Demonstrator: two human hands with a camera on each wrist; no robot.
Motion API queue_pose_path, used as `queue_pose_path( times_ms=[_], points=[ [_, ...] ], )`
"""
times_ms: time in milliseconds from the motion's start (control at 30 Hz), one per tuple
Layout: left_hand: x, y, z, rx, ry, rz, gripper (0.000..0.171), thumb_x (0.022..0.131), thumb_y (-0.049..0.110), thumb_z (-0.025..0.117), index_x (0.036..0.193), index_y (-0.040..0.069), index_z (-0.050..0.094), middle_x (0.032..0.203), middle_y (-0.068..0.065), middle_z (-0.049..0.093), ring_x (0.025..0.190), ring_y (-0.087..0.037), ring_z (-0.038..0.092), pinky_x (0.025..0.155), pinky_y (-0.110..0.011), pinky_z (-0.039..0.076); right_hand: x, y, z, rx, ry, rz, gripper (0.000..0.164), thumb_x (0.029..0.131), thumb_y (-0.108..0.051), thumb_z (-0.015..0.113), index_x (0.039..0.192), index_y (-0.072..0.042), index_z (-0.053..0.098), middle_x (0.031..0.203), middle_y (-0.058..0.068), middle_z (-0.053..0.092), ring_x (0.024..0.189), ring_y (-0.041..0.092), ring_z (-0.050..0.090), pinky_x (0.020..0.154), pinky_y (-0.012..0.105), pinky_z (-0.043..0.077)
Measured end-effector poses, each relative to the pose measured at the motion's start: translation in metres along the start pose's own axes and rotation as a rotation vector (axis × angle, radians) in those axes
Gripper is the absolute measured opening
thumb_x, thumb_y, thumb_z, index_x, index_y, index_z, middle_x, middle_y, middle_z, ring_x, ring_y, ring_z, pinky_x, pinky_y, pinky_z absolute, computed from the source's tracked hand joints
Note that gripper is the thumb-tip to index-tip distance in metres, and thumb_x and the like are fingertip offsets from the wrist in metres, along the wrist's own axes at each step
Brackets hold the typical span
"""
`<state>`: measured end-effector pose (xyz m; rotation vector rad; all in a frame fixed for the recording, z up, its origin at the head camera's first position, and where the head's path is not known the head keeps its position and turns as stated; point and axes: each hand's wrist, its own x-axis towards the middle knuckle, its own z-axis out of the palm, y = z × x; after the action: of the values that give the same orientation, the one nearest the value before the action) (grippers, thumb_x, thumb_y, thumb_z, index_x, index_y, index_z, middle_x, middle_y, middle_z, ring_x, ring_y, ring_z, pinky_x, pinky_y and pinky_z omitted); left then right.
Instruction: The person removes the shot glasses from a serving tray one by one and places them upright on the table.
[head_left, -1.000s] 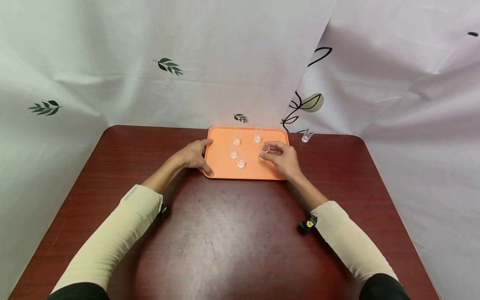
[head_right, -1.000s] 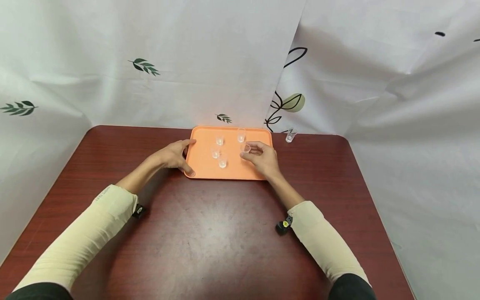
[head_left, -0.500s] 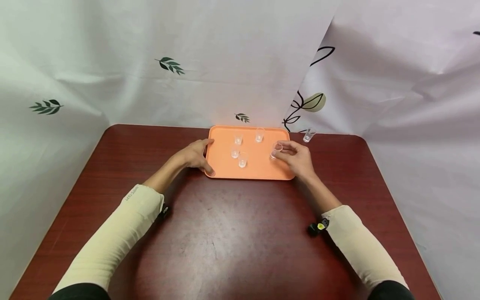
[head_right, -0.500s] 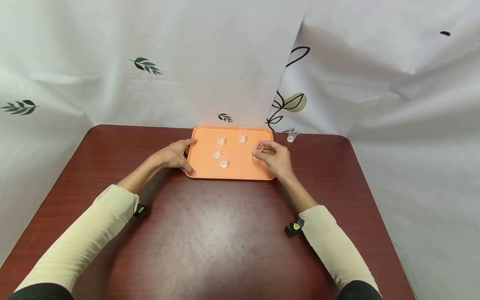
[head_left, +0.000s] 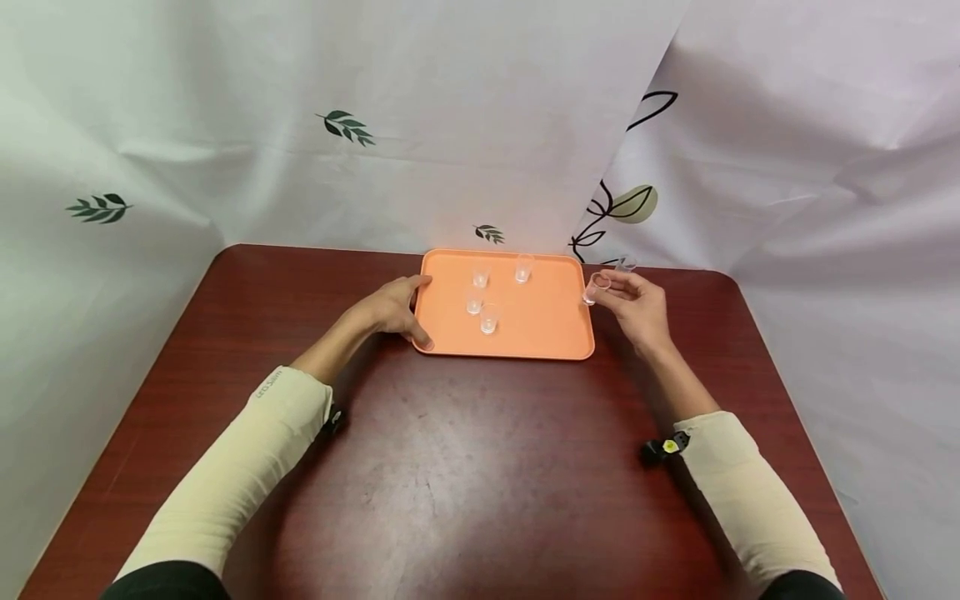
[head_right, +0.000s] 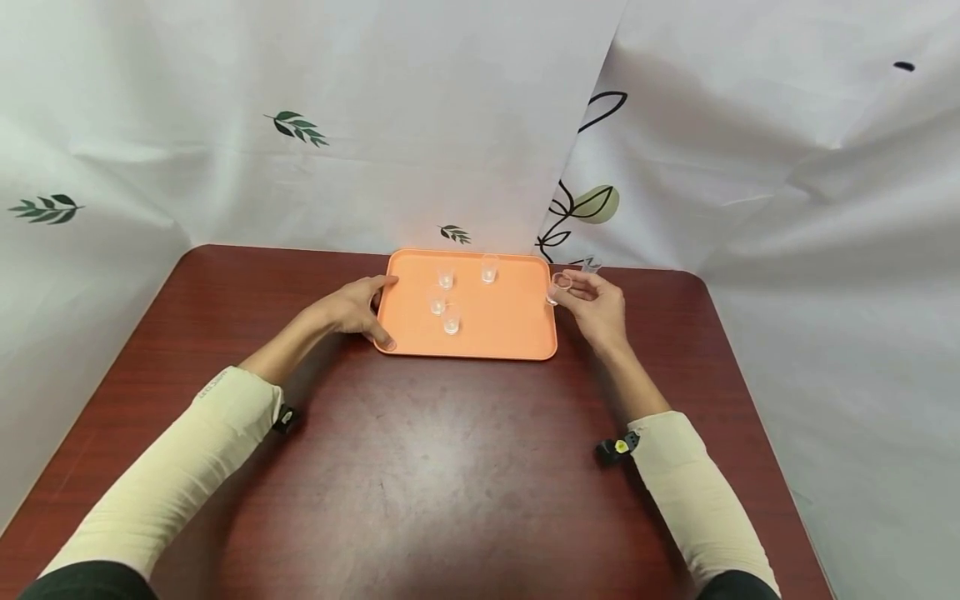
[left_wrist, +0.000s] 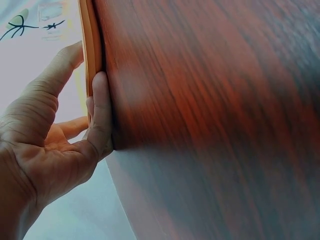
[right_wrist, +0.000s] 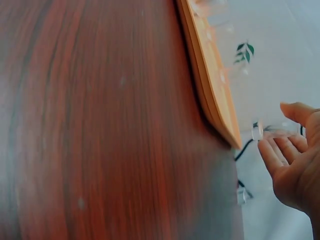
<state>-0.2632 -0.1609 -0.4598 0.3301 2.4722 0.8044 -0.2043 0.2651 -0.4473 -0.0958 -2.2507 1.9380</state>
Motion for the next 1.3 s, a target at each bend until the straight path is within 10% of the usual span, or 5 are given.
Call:
queue_pose_path(
  times_ms=[267, 933, 1300],
  points=[
    [-0.022, 0.022, -0.005, -0.046, -0.026, -0.015, 0.134, 0.076, 0.014, 0.105, 0.181, 0.010, 0.022, 0.186, -0.034, 0.008, 0.148, -0.046, 0.051, 0.115, -0.048, 0.053, 0.008, 0.003, -0.025, 0.028, 0.095, 0.019, 0.050, 0.090, 0.004, 0.091, 0.136, 0.014, 0.074, 0.094, -0.017, 0.081, 0.089, -0.001, 0.077, 0.082, 0.012, 0.061],
    [-0.021, 0.022, -0.003, -0.036, -0.009, -0.020, 0.133, 0.076, 0.013, 0.106, 0.181, 0.010, 0.024, 0.185, -0.035, 0.014, 0.132, -0.044, 0.063, 0.110, -0.046, 0.058, 0.034, 0.021, -0.067, -0.030, 0.232, 0.140, 0.042, 0.092, 0.000, 0.087, 0.134, 0.004, 0.078, 0.087, -0.021, 0.079, 0.088, -0.006, 0.073, 0.076, 0.010, 0.059],
    [-0.021, 0.021, -0.004, -0.007, -0.002, -0.010, 0.133, 0.074, 0.016, 0.106, 0.180, 0.009, 0.025, 0.185, -0.035, 0.015, 0.160, -0.044, 0.039, 0.133, -0.053, 0.040, 0.051, 0.024, -0.071, -0.152, 0.260, 0.168, 0.046, 0.094, -0.005, 0.088, 0.138, 0.003, 0.077, 0.082, -0.028, 0.073, 0.086, -0.010, 0.070, 0.077, 0.007, 0.056]
  ],
)
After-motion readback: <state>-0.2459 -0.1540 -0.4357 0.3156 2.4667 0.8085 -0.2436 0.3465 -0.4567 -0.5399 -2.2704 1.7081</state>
